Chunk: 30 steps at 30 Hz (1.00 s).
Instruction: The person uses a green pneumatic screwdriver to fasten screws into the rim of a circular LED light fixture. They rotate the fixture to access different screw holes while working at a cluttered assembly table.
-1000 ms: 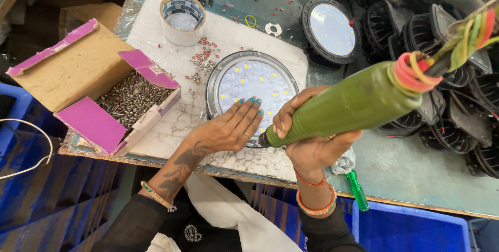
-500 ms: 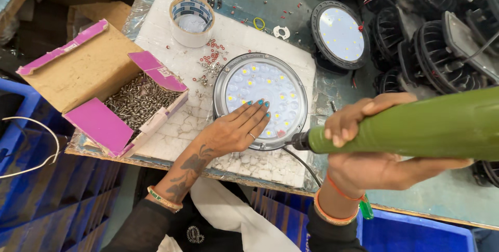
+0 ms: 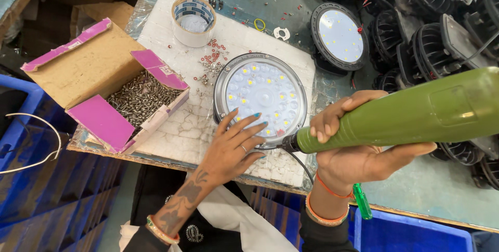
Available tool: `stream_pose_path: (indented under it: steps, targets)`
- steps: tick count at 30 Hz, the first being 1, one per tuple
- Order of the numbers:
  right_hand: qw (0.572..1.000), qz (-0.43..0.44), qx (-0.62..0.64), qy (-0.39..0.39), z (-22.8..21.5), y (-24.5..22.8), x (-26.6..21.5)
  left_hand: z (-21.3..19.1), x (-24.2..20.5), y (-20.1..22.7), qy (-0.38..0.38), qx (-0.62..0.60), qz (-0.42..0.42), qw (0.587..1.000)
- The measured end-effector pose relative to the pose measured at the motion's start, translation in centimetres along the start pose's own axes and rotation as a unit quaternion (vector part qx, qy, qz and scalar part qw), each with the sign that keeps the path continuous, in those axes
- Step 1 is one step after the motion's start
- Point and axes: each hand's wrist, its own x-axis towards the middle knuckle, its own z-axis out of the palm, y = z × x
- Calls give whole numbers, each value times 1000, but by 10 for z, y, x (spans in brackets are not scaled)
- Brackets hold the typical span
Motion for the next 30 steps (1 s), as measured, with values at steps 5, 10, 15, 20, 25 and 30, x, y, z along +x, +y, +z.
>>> stream_pose_path:
  steps: [5,10,15,20,25,30]
  targets:
    - [999,-16,21,34,4,1,-1,12,-6,2,34,1,-13,999]
    - [997,-16,13,73,13,5,-2,10,-6,2,49,-47,-31,997]
    - [999,2,10,41,14,11,-5,7,-2,6,51,-48,-46,996]
    - [999,18,-21,22,10,17,-7,9,0,9,82,-57,-35,994]
    - [998,54,-13,38,7,25,-15,17,-16,4,57,11,-32,998]
    - [994,96,45,-30,9,30,-23,61,-50,-50,147,53,6,988]
